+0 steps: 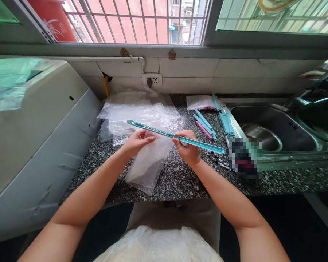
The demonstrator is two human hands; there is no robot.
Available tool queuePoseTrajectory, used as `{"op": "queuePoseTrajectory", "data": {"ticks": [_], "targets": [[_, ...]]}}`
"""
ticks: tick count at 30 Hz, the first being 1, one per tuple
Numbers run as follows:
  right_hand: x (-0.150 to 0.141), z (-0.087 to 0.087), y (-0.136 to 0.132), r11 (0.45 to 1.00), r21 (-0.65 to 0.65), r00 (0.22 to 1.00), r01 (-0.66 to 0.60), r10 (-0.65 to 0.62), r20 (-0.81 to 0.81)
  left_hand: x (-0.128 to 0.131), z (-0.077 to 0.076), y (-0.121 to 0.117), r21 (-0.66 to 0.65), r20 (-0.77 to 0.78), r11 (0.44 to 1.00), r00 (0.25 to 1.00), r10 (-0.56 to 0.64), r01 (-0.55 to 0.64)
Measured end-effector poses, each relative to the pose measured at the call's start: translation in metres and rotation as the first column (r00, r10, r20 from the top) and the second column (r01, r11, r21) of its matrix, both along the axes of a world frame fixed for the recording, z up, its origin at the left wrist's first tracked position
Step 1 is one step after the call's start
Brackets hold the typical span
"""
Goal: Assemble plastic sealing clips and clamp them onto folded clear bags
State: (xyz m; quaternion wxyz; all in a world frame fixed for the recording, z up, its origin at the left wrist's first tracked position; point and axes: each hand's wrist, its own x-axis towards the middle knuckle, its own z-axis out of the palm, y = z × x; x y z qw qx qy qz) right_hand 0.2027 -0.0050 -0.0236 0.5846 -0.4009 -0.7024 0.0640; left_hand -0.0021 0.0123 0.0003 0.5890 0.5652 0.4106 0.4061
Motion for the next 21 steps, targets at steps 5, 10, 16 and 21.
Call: {"op": "queuePoseTrajectory", "data": {"ticks": [5, 10, 16, 21], "targets": [[-0.0001, -0.0019, 0.0025, 0.993, -0.069, 0.991, -0.097, 0.090, -0.101, -0.0011, 0.0054, -0.0035, 0.007, 0.137, 0.993, 0.984, -0.115, 0.115], [-0.0016, -0.0058, 0.0016, 0.981, -0.138, 0.985, -0.136, 0.120, -0.122, -0.0006, 0.0059, -0.0021, 0.039, 0.147, 0.988, 0.977, -0.152, 0.148], [0.0012, -0.0045, 0.0006, 0.990, -0.120, 0.996, -0.081, 0.074, -0.056, -0.0003, 0.0029, 0.0020, 0.036, 0.164, 0.998, 0.985, -0.055, 0.050], [0.0028, -0.0051, 0.0026, 0.997, -0.064, 0.999, -0.039, 0.038, -0.022, 0.0038, -0.0015, 0.0043, 0.022, 0.136, 0.993, 0.984, 0.114, -0.118]]}}
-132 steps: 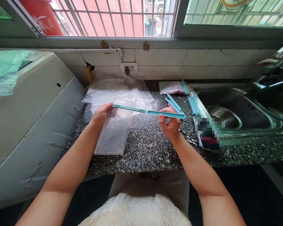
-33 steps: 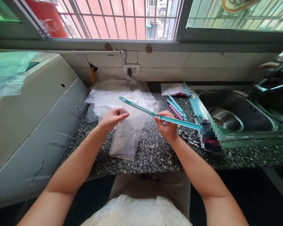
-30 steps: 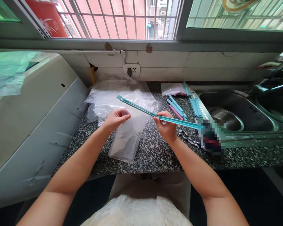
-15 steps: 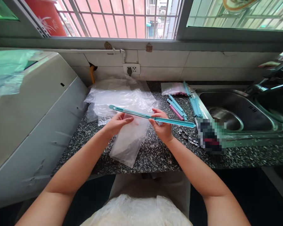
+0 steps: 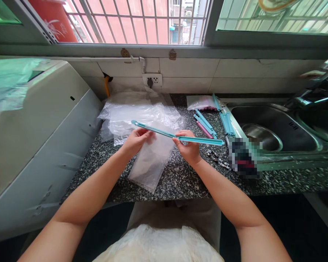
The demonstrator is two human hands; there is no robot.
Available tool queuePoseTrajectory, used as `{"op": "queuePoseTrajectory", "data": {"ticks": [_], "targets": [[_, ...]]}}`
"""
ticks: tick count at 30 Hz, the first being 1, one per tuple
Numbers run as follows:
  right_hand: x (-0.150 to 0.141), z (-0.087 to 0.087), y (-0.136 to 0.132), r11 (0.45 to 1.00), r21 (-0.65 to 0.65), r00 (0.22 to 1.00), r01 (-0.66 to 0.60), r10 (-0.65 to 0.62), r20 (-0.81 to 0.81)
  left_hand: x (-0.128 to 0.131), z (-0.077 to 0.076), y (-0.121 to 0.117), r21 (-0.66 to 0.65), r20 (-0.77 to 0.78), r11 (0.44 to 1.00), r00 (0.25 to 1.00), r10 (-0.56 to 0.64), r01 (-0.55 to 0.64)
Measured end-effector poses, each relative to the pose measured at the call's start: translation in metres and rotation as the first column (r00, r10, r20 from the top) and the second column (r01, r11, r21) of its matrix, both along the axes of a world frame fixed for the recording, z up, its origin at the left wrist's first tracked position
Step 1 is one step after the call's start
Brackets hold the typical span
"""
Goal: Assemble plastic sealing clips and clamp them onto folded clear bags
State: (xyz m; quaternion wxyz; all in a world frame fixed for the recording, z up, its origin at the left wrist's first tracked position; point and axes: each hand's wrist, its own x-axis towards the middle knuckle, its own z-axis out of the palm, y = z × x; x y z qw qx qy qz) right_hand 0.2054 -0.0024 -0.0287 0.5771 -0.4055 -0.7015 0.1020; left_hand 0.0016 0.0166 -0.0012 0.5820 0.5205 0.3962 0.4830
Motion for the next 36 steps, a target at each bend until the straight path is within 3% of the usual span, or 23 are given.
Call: {"op": "queuePoseTrajectory", "data": {"ticks": [5, 15, 20, 24, 31, 36], "targets": [[-0.001, 0.001, 0.001, 0.998, 0.055, 0.998, 0.028, -0.031, 0.052, 0.003, -0.002, 0.000, 0.005, 0.013, 0.999, 0.999, 0.039, -0.039], [0.000, 0.009, -0.002, 0.998, 0.048, 0.999, 0.038, -0.038, -0.003, 0.002, 0.005, -0.004, 0.019, -0.017, 0.998, 0.998, 0.064, -0.064], [0.020, 0.013, 0.010, 0.975, 0.069, 0.974, 0.211, -0.204, -0.098, 0.000, 0.006, -0.003, 0.025, -0.003, 0.996, 0.997, 0.083, -0.083], [0.033, 0.009, 0.020, 0.947, 0.071, 0.949, 0.314, -0.310, -0.058, -0.003, 0.008, -0.002, 0.046, 0.049, 0.994, 0.994, 0.097, -0.099], [0.019, 0.002, 0.016, 0.971, 0.130, 0.967, 0.199, -0.217, 0.137, -0.003, 0.012, -0.004, 0.010, 0.122, 0.994, 0.987, 0.103, -0.105], [0.014, 0.001, 0.013, 0.977, 0.159, 0.971, 0.144, -0.171, 0.167, 0.000, 0.008, -0.003, 0.044, 0.104, 0.995, 0.991, 0.088, -0.093]]}}
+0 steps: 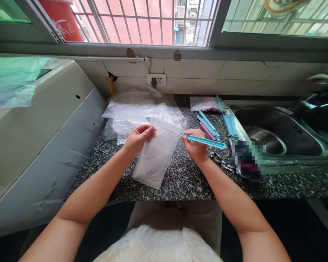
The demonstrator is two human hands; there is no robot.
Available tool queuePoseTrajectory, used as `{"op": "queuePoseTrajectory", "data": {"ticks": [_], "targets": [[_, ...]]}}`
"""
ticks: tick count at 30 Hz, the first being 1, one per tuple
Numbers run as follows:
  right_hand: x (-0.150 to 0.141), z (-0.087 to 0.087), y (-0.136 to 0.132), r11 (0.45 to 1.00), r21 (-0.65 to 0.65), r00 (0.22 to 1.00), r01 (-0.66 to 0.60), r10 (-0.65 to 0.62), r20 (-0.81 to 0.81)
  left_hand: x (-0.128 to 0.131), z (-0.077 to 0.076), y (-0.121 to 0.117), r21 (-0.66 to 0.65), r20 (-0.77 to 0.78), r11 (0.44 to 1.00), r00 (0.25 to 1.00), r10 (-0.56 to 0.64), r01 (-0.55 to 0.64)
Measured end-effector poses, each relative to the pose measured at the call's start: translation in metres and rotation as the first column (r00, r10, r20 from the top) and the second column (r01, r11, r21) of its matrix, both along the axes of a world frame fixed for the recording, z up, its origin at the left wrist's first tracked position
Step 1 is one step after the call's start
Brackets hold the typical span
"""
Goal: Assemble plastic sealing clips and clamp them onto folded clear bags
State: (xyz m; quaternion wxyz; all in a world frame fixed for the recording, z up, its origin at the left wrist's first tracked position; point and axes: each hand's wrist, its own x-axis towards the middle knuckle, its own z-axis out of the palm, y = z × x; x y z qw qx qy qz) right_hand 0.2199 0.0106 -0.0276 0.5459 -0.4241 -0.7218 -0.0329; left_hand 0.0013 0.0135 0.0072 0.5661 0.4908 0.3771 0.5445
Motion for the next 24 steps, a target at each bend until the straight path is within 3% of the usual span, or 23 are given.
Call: {"op": "queuePoseTrajectory", "data": {"ticks": [7, 24], "targets": [[-0.0027, 0.0027, -0.0056, 0.997, -0.039, 0.998, -0.064, 0.063, -0.023, 0.0029, -0.0019, 0.0001, -0.053, -0.039, 0.998, 0.999, 0.030, -0.032], [-0.0064, 0.0026, -0.0085, 0.994, -0.034, 0.995, -0.101, 0.102, 0.006, 0.0029, -0.0106, 0.0077, -0.265, 0.109, 0.964, 0.994, 0.020, 0.009]]}}
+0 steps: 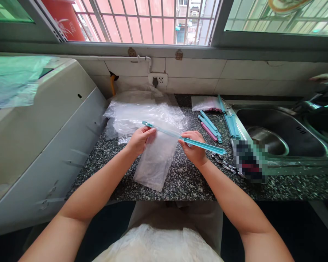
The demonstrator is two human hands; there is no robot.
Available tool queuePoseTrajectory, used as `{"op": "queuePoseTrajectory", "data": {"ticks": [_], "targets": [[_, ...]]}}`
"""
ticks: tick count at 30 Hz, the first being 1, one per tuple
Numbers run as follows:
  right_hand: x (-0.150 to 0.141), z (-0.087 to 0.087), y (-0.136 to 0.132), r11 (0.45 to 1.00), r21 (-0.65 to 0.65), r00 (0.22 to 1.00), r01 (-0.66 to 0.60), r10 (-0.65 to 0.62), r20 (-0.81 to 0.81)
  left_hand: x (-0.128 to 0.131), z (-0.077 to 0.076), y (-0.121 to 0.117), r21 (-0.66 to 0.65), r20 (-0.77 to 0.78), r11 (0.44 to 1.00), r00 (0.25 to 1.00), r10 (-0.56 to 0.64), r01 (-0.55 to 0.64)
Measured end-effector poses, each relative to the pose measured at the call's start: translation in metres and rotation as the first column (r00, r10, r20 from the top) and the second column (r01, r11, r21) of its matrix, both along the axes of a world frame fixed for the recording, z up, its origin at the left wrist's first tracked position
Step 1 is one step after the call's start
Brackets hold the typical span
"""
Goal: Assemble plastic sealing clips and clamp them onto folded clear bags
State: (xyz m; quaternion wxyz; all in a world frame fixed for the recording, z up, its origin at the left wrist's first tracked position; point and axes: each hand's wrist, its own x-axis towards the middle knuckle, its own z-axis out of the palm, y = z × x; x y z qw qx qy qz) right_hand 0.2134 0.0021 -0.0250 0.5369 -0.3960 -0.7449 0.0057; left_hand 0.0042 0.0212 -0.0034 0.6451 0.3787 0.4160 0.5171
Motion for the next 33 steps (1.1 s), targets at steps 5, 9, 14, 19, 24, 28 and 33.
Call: {"op": "queuePoseTrajectory", "data": {"ticks": [5, 9, 14, 19, 24, 28, 33], "targets": [[0.000, -0.002, 0.000, 0.998, 0.014, 0.998, -0.058, 0.058, 0.002, 0.000, 0.000, 0.000, -0.025, 0.034, 0.999, 0.999, 0.032, -0.031], [0.000, -0.005, -0.002, 0.989, -0.118, 0.996, -0.088, 0.084, -0.039, 0.002, 0.001, 0.000, -0.041, 0.068, 0.996, 0.994, 0.084, -0.081], [0.002, 0.000, -0.005, 0.961, -0.230, 0.987, -0.153, 0.137, -0.085, 0.004, 0.003, -0.001, -0.056, 0.117, 0.994, 0.988, 0.102, -0.096], [0.000, 0.002, -0.006, 0.954, -0.258, 0.981, -0.154, 0.116, -0.158, 0.004, 0.000, -0.002, -0.034, 0.098, 0.996, 0.992, 0.080, -0.077], [-0.004, 0.001, -0.004, 0.934, -0.333, 0.961, -0.127, 0.032, -0.276, 0.004, -0.001, -0.004, -0.011, 0.071, 1.000, 0.997, 0.013, -0.012], [-0.004, 0.004, -0.004, 0.929, -0.354, 0.959, -0.111, 0.005, -0.285, 0.003, -0.002, -0.005, 0.020, 0.029, 0.999, 0.999, -0.040, 0.039], [-0.003, 0.009, -0.006, 0.939, -0.341, 0.982, -0.035, -0.031, -0.188, 0.003, -0.006, -0.005, 0.018, -0.021, 0.997, 0.997, -0.073, 0.073]]}}
